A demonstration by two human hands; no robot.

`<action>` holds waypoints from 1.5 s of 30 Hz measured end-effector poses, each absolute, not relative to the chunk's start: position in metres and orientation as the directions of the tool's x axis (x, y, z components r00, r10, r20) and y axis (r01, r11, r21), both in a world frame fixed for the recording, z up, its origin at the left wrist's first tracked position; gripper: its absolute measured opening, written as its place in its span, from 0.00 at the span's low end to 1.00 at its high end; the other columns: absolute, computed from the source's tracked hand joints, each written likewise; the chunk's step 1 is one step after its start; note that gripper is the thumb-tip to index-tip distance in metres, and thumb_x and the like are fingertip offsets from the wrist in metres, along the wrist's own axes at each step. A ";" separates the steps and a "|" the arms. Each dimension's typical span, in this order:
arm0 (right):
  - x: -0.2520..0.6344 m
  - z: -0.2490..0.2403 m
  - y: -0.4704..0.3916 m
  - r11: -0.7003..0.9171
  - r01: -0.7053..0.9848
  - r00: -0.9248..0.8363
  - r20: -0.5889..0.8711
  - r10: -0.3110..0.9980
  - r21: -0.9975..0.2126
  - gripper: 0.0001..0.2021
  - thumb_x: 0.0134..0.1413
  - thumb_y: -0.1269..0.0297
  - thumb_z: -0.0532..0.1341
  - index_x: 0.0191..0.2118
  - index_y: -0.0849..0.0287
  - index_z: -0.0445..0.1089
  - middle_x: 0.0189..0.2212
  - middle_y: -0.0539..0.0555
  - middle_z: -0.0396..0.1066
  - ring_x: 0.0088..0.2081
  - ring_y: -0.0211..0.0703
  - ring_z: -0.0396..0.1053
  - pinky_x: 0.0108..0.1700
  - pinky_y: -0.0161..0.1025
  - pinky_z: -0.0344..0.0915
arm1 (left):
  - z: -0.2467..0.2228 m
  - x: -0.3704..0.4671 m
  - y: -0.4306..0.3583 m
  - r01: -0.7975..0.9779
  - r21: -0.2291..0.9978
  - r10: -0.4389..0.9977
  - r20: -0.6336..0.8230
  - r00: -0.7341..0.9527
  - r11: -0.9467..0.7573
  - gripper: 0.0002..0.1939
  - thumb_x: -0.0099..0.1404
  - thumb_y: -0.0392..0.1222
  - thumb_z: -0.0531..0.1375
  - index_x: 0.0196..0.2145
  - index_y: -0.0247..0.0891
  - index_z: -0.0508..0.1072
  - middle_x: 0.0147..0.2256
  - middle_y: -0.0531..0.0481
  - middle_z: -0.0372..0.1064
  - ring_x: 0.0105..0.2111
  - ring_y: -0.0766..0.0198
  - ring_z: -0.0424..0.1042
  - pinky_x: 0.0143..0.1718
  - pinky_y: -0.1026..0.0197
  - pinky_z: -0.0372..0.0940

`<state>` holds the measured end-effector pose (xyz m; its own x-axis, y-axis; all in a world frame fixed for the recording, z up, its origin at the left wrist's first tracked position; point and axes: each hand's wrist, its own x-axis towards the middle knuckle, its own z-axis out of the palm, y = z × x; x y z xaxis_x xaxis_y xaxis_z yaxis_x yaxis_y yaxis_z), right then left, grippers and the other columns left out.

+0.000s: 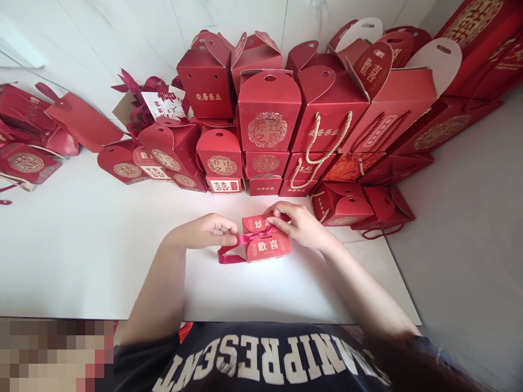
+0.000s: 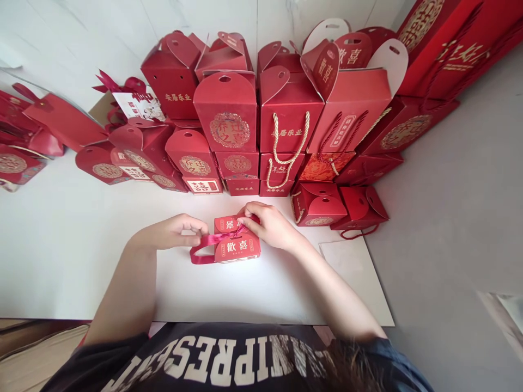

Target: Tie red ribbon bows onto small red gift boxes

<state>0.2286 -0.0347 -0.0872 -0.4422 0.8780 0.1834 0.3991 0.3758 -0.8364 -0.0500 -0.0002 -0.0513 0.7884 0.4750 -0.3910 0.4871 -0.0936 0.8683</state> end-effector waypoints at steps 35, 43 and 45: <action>0.231 -0.085 -0.036 0.395 0.377 -0.424 0.223 0.878 -0.837 0.11 0.64 0.61 0.58 0.29 0.56 0.60 0.41 0.56 0.74 0.42 0.45 0.71 0.45 0.42 0.65 | -0.089 0.006 -0.010 0.260 0.920 0.781 0.074 0.620 -0.294 0.10 0.54 0.47 0.70 0.33 0.42 0.82 0.40 0.47 0.77 0.42 0.60 0.75 0.69 0.43 0.34; 0.248 -0.067 -0.038 0.385 0.494 -0.449 0.151 0.881 -0.780 0.15 0.61 0.53 0.61 0.29 0.58 0.67 0.32 0.52 0.66 0.35 0.41 0.64 0.39 0.38 0.61 | -0.085 0.005 -0.009 0.309 0.902 0.762 0.033 0.647 -0.301 0.10 0.54 0.48 0.71 0.30 0.40 0.81 0.34 0.48 0.77 0.45 0.58 0.75 0.69 0.41 0.30; 0.249 -0.065 -0.039 0.377 0.493 -0.450 0.141 0.882 -0.784 0.16 0.60 0.52 0.61 0.28 0.58 0.67 0.32 0.52 0.66 0.34 0.40 0.64 0.38 0.38 0.60 | -0.086 0.004 -0.008 0.302 0.901 0.756 0.041 0.654 -0.310 0.10 0.54 0.48 0.70 0.30 0.40 0.81 0.32 0.49 0.76 0.47 0.57 0.74 0.69 0.42 0.31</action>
